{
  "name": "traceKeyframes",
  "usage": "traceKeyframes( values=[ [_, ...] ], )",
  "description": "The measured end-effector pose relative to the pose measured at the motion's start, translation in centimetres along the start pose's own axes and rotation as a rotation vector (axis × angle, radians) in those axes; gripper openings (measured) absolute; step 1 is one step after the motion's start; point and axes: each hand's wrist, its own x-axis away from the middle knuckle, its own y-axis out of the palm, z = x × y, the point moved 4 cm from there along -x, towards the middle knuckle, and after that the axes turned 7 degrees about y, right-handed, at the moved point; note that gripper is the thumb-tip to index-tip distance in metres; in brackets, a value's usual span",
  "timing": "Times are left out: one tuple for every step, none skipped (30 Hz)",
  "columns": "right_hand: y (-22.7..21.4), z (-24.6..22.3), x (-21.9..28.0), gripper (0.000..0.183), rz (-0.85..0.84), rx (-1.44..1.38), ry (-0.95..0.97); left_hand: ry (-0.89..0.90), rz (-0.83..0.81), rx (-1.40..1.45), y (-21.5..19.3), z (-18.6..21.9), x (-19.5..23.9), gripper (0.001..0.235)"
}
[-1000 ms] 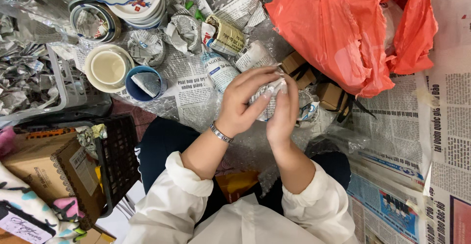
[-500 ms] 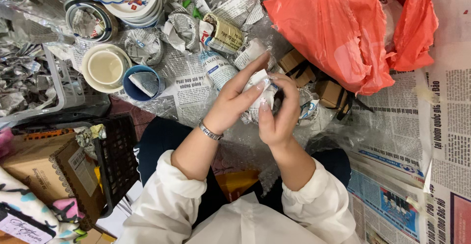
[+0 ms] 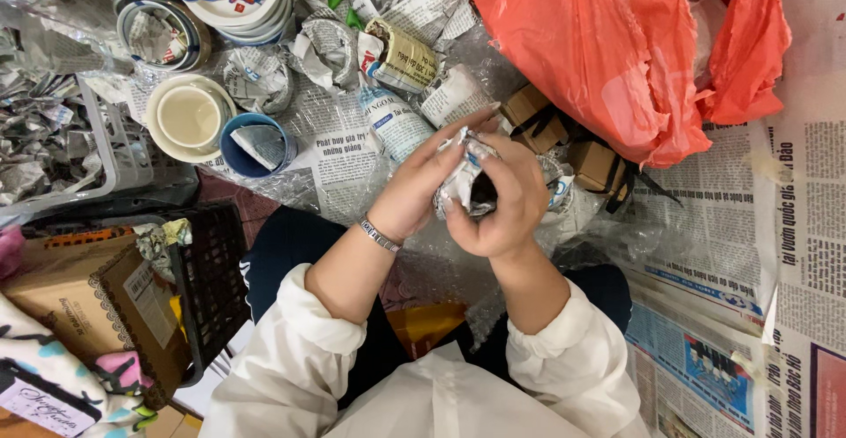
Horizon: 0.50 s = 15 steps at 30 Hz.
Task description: The person wraps various small ceramic dishes, including a pink bowl, a patterned plate, and a white cup, using sheets of newspaper and bubble wrap. The person folds the newspaper around each item individually and places the wrapped items into a pile.
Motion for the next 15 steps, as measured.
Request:
traceKeyframes(
  values=[
    [0.0,0.1,-0.1,0.055,0.002,-0.02,-0.013,-0.025,0.015,0.027,0.0,-0.1,0.0,0.062],
    [0.0,0.2,-0.2,0.056,-0.011,-0.003,-0.03,-0.048,0.028,0.054,0.0,-0.1,0.0,0.062],
    [0.0,0.2,-0.2,0.057,-0.024,0.015,-0.047,-0.072,0.042,0.08,0.0,-0.2,0.0,0.062],
    [-0.1,0.3,-0.3,0.059,-0.037,0.032,-0.062,-0.088,0.024,0.073,0.0,-0.1,0.0,0.062],
    [-0.2,0.3,-0.4,0.06,-0.061,0.018,-0.078,-0.103,0.006,0.066,-0.1,0.1,0.0,0.061],
    [-0.4,0.3,-0.5,0.061,-0.084,0.004,-0.096,-0.117,-0.013,0.057,-0.2,0.3,0.1,0.06],
    [-0.5,0.2,-0.6,0.062,-0.107,-0.011,-0.114,-0.122,-0.033,0.056,-0.3,0.6,0.2,0.06],
    [-0.5,0.2,-0.8,0.063,-0.129,-0.019,-0.12,-0.123,-0.057,0.052,-0.3,0.9,0.3,0.06],
    [-0.5,-0.1,-0.9,0.063,-0.152,-0.026,-0.125,-0.124,-0.081,0.047,-0.2,1.2,0.4,0.06],
    [-0.5,-0.3,-1.2,0.064,-0.173,-0.032,-0.134,-0.138,-0.055,0.054,-0.2,1.3,0.4,0.06],
    [-0.5,-0.6,-1.4,0.065,-0.194,-0.034,-0.139,-0.152,-0.029,0.061,0.0,1.3,0.5,0.06],
    [-0.4,-0.9,-1.8,0.065,-0.211,-0.035,-0.149,-0.163,-0.007,0.064,0.1,1.6,0.3,0.06],
    [-0.4,-1.1,-2.2,0.066,-0.228,-0.035,-0.158,-0.168,-0.035,0.095,0.3,1.9,0.3,0.061],
    [-0.4,-1.4,-2.3,0.066,-0.247,-0.015,-0.181,-0.176,-0.057,0.129,0.5,1.9,0.4,0.061],
    [-0.4,-1.3,-2.5,0.066,-0.267,0.005,-0.204,-0.184,-0.079,0.164,0.5,1.8,0.3,0.063]
  ],
)
